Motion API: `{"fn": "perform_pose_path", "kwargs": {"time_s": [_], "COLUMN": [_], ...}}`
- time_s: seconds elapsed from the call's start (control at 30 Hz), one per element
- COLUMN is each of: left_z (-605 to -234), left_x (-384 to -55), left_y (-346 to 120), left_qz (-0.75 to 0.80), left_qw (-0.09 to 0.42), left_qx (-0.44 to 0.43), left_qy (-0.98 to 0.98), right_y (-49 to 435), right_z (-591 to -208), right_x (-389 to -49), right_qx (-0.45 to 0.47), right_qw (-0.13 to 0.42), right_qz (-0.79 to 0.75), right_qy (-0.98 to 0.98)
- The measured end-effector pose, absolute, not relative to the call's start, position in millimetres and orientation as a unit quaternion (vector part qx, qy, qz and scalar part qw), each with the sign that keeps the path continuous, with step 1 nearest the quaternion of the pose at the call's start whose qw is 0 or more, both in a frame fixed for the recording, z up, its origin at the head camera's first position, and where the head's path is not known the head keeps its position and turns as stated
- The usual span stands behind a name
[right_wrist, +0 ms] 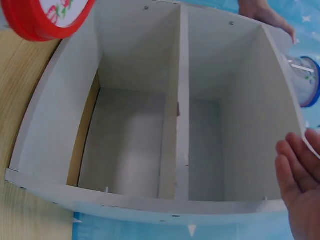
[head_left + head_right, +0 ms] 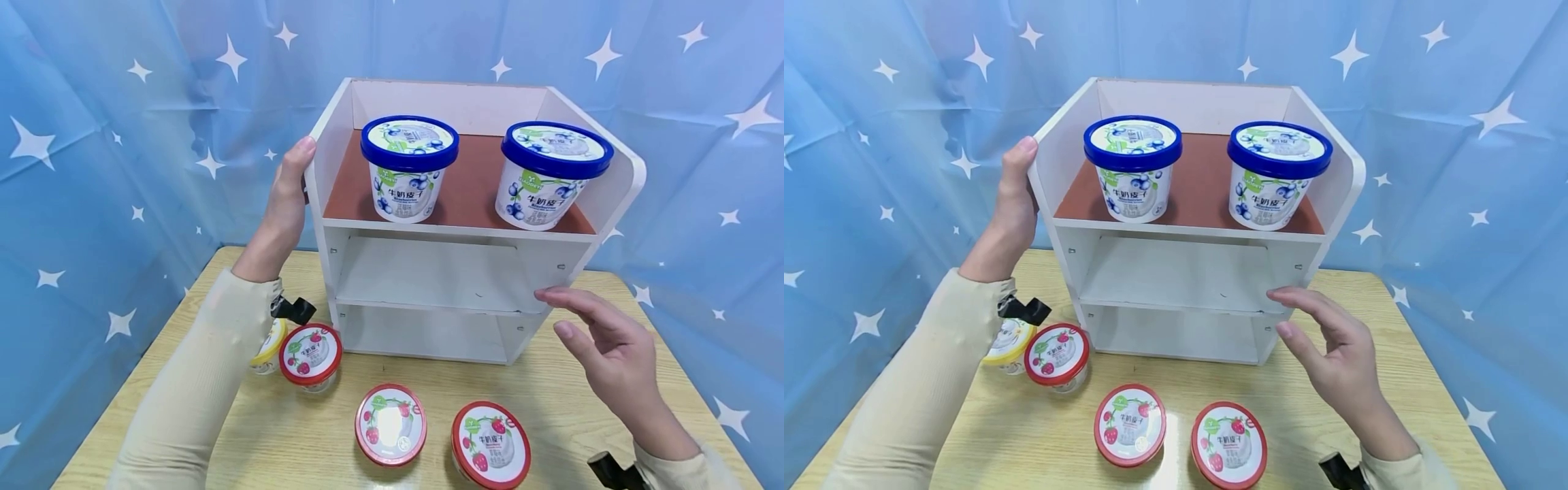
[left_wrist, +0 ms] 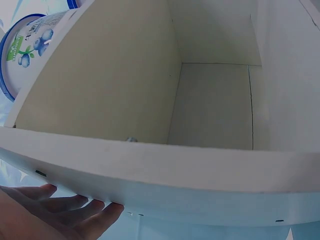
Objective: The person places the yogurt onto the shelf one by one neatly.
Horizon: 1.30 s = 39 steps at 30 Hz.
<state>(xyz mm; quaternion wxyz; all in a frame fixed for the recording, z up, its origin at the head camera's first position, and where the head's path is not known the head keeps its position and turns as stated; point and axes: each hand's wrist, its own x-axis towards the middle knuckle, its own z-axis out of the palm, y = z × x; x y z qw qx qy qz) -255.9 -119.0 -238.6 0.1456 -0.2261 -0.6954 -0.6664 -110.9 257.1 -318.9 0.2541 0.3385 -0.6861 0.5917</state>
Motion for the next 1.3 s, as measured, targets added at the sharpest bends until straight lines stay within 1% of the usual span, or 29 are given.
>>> {"fn": "perform_pose_path", "kwargs": {"time_s": [0.13, 0.27, 0.4, 0.5, 0.7, 0.87, 1.17, 1.3], "left_z": [-239, -240, -240, -240, -241, -240, -241, -240], "left_x": [-255, -256, -257, -256, -256, -257, -256, -256], "left_y": [-119, -118, -119, -119, -118, -119, -120, -120], "left_qz": [-0.665, -0.666, -0.664, -0.660, -0.659, -0.660, -0.654, -0.656], "left_qw": [0.141, 0.139, 0.146, 0.153, 0.150, 0.153, 0.152, 0.155], "left_qx": [-0.227, -0.232, -0.236, -0.233, -0.235, -0.235, -0.233, -0.233], "left_qy": [-0.698, -0.695, -0.694, -0.697, -0.699, -0.697, -0.703, -0.701], "right_y": [259, 262, 264, 268, 279, 287, 294, 292], "right_z": [-327, -331, -334, -338, -353, -366, -388, -398], "right_x": [-110, -108, -105, -105, -104, -103, -107, -109], "right_qx": [0.340, 0.328, 0.284, 0.273, 0.298, 0.314, 0.347, 0.359], "right_qw": [0.234, 0.199, 0.151, 0.107, 0.027, -0.028, -0.101, -0.123], "right_qz": [0.575, 0.558, 0.504, 0.476, 0.476, 0.480, 0.477, 0.489], "right_qy": [-0.706, -0.736, -0.801, -0.829, -0.827, -0.819, -0.802, -0.785]}}
